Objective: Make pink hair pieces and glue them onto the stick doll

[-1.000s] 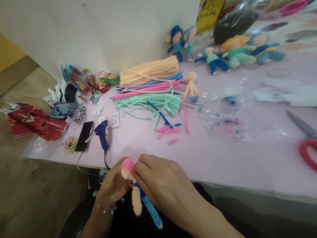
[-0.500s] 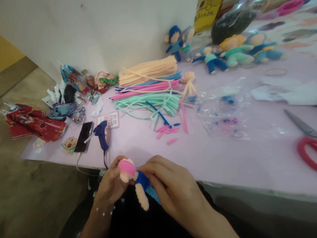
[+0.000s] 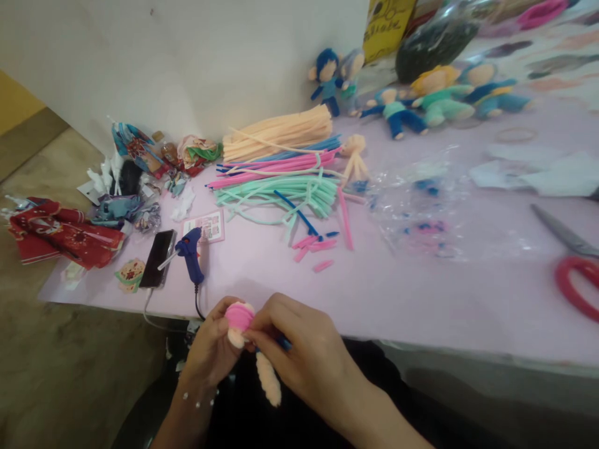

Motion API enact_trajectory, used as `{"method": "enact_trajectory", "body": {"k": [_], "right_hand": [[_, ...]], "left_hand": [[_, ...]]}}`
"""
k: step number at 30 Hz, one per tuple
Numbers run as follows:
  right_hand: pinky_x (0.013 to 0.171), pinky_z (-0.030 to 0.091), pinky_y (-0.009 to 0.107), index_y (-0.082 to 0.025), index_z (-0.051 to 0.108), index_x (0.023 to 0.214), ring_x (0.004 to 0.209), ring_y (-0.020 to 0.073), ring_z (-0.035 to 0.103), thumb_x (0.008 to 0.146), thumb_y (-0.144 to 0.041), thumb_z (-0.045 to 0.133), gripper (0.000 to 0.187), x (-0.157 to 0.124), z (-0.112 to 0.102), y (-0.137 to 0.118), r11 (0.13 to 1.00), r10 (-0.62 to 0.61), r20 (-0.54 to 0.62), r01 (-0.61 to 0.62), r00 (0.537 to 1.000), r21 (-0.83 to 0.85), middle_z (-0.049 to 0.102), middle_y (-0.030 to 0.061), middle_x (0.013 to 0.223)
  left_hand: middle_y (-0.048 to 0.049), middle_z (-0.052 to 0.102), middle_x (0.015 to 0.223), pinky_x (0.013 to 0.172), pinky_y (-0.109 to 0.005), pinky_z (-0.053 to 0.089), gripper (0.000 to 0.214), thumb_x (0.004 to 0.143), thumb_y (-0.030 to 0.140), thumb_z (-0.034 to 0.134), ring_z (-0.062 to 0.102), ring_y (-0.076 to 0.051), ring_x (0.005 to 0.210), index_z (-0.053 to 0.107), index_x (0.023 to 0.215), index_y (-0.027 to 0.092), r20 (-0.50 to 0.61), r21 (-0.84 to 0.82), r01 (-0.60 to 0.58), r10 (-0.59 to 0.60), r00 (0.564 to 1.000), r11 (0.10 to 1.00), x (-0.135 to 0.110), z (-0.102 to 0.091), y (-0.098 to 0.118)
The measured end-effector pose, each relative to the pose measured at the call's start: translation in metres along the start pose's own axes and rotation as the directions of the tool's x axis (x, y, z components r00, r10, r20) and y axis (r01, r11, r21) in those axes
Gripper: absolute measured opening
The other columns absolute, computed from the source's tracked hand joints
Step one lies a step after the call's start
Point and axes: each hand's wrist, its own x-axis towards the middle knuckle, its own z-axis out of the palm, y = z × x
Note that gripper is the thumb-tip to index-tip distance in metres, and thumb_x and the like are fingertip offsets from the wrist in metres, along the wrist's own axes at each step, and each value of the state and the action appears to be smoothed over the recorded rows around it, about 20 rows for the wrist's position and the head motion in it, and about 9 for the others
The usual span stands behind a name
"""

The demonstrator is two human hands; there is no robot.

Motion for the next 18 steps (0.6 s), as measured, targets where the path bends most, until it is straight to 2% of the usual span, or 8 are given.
{"method": "enact_trajectory", "body": {"k": [3,5,7,9,12,15,18], "right_hand": [[0.048,0.047,0.02,-0.021,0.061,0.069,0.053,0.011,0.06,0.089,-0.025,0.065,0.02,-0.001,-0.003,0.002,0.975,0.152,0.052,-0.159,0.987,0.157,0.064,-0.0012,0.061],[0.049,0.049,0.021,-0.021,0.062,0.071,0.055,0.0128,0.062,0.09,-0.027,0.063,0.02,-0.001,-0.007,0.001,0.962,0.187,0.043,-0.192,0.981,0.194,0.065,-0.0003,0.062],[0.052,0.051,0.022,-0.022,0.064,0.077,0.059,0.0131,0.064,0.091,-0.022,0.061,0.015,-0.003,-0.009,-0.001,0.985,0.117,-0.031,-0.113,0.993,0.13,0.066,0.0006,0.068],[0.056,0.053,0.022,-0.024,0.068,0.086,0.064,0.0136,0.066,0.09,-0.015,0.059,0.014,-0.007,-0.009,-0.003,1.0,-0.021,-0.081,0.02,0.996,-0.019,0.069,0.0021,0.075],[0.064,0.057,0.027,-0.026,0.07,0.106,0.077,0.0175,0.069,0.09,-0.011,0.055,0.026,-0.015,-0.006,-0.005,0.953,-0.171,-0.06,0.15,0.983,-0.263,0.071,0.006,0.089],[0.076,0.059,0.037,-0.025,0.067,0.116,0.089,0.0224,0.067,0.091,-0.013,0.053,0.031,-0.022,-0.003,-0.007,0.882,-0.231,-0.028,0.197,0.973,-0.429,0.071,0.0081,0.097],[0.085,0.058,0.043,-0.02,0.065,0.118,0.095,0.0246,0.065,0.092,-0.014,0.052,0.03,-0.025,0.001,-0.008,0.839,-0.254,-0.003,0.219,0.967,-0.499,0.071,0.0099,0.099]], "left_hand": [[-0.0001,0.066,0.069,0.052,-0.018,0.049,0.043,0.058,0.034,0.092,0.059,-0.01,0.057,0.068,0.087,0.014,0.003,-0.003,0.037,-0.037,0.999,0.999,-0.001,0.002,0.001],[-0.0006,0.066,0.07,0.052,-0.019,0.049,0.044,0.059,0.035,0.092,0.06,-0.011,0.058,0.066,0.088,0.014,-0.015,-0.007,0.056,-0.056,0.998,0.998,-0.001,0.003,0.003],[-0.0009,0.067,0.071,0.053,-0.02,0.051,0.045,0.059,0.037,0.091,0.062,-0.013,0.061,0.065,0.088,0.016,-0.043,-0.01,0.053,-0.053,0.998,0.999,-0.001,0.005,0.005],[-0.0014,0.067,0.075,0.054,-0.022,0.052,0.046,0.059,0.038,0.091,0.064,-0.015,0.064,0.064,0.089,0.017,-0.06,0.001,0.039,-0.039,0.997,0.999,0.0,0.005,0.006],[-0.002,0.068,0.08,0.06,-0.026,0.054,0.046,0.06,0.037,0.09,0.064,-0.016,0.067,0.063,0.092,0.018,-0.077,0.034,-0.005,0.008,0.997,0.999,-0.001,0.003,0.004],[-0.0019,0.068,0.084,0.07,-0.029,0.054,0.047,0.058,0.034,0.091,0.064,-0.016,0.073,0.064,0.094,0.019,-0.116,0.068,-0.084,0.092,0.989,0.994,-0.003,0.003,0.001],[-0.0017,0.069,0.085,0.075,-0.026,0.053,0.047,0.055,0.031,0.093,0.065,-0.015,0.078,0.066,0.092,0.02,-0.14,0.087,-0.137,0.149,0.979,0.987,-0.005,0.005,0.0]]}}
